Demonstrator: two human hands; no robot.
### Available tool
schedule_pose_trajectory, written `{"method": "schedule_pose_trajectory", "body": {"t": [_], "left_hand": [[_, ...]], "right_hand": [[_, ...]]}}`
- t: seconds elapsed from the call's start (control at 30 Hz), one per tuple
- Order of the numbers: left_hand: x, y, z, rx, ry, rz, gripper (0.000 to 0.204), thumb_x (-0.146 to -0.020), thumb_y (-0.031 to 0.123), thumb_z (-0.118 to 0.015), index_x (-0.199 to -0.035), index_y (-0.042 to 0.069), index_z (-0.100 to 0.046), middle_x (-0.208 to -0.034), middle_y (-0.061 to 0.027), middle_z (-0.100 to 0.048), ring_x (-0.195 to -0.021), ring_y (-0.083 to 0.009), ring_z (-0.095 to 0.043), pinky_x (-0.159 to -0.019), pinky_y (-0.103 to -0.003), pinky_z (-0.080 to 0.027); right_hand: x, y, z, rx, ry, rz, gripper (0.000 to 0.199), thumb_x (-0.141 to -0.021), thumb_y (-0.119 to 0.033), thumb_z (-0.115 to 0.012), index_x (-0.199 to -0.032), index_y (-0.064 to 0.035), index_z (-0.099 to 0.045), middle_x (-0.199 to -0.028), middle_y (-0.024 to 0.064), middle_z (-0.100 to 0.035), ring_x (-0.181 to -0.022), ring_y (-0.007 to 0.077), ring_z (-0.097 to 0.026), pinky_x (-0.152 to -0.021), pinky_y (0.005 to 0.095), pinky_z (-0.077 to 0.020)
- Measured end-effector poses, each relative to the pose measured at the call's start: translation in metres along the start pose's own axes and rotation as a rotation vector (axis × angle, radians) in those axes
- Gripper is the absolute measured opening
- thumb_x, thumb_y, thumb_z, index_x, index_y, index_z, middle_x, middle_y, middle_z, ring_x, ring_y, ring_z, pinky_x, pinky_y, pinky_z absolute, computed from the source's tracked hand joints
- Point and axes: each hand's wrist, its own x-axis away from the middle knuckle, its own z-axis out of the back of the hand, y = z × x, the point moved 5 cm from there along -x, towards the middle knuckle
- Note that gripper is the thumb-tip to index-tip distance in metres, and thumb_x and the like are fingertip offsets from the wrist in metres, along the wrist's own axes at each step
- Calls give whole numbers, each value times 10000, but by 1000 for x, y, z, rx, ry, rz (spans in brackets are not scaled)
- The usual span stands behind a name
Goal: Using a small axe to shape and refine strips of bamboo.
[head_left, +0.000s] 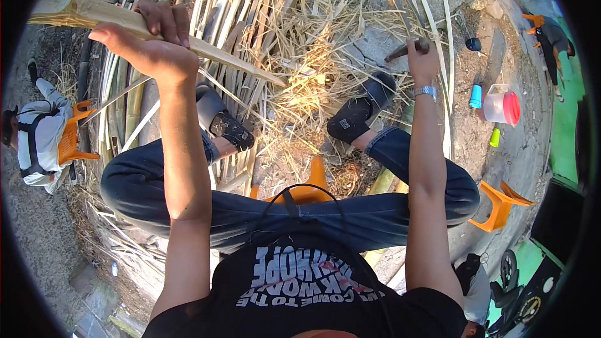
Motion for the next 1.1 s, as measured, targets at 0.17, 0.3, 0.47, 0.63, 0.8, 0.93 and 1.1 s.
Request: {"method": "schedule_pose_trajectory", "body": {"t": [0.17, 0.3, 0.47, 0.63, 0.8, 0.93, 1.1], "left_hand": [[7, -14, -12, 23, -27, 55, 818, -768, 967, -349, -610, 166, -298, -498, 40, -214, -394, -93, -183, -389, -245, -165], [5, 4, 4, -134, -8, -6, 823, -734, 995, -328, -609, 184, -272, -470, 37, -209, -380, -90, -166, -384, -236, -163], [-4, 3, -5, -112, -30, 4, 827, -727, 1001, -323, -621, 182, -291, -462, 33, -217, -387, -86, -187, -400, -230, -172], [2, -26, -33, -41, -61, 47, 828, -739, 986, -355, -619, 168, -304, -486, 30, -245, -388, -84, -179, -394, -234, -164], [7, -6, -25, -100, -46, -4, 833, -737, 993, -331, -617, 169, -308, -471, 29, -232, -371, -82, -175, -372, -229, -157], [-1, 8, -7, -149, -43, -27, 826, -741, 993, -318, -619, 175, -306, -462, 32, -239, -369, -84, -178, -368, -233, -158], [-6, -17, -20, -11, -63, 2, 822, -754, 983, -318, -615, 174, -309, -473, 35, -235, -370, -89, -186, -374, -231, -172]], "right_hand": [[-24, 47, 0, 74, 11, -58, 294, -758, -302, -786, -946, -79, -747, -891, 132, -754, -861, 288, -736, -797, 403, -560], [-37, -68, 91, 4, 233, 115, 204, -796, -271, -759, -876, -83, -756, -807, 122, -751, -788, 289, -739, -770, 396, -566], [-2, -93, 146, -206, 346, 130, 187, -823, -253, -750, -869, -71, -746, -807, 104, -761, -757, 238, -748, -704, 367, -571], [-2, 79, -16, 86, 343, -8, 294, -775, -363, -768, -865, -85, -746, -822, 157, -753, -800, 341, -743, -746, 442, -582], [-47, -5, 57, -83, 195, -14, 296, -796, -296, -781, -875, -16, -729, -880, 187, -749, -834, 321, -741, -775, 406, -570], [-5, -51, 62, -457, 216, -18, 248, -820, -234, -786, -891, -6, -719, -864, 149, -747, -816, 268, -737, -755, 366, -564], [8, 69, -51, -112, 278, -131, 355, -767, -351, -832, -891, -40, -715, -856, 146, -748, -818, 282, -734, -771, 401, -558]]}}
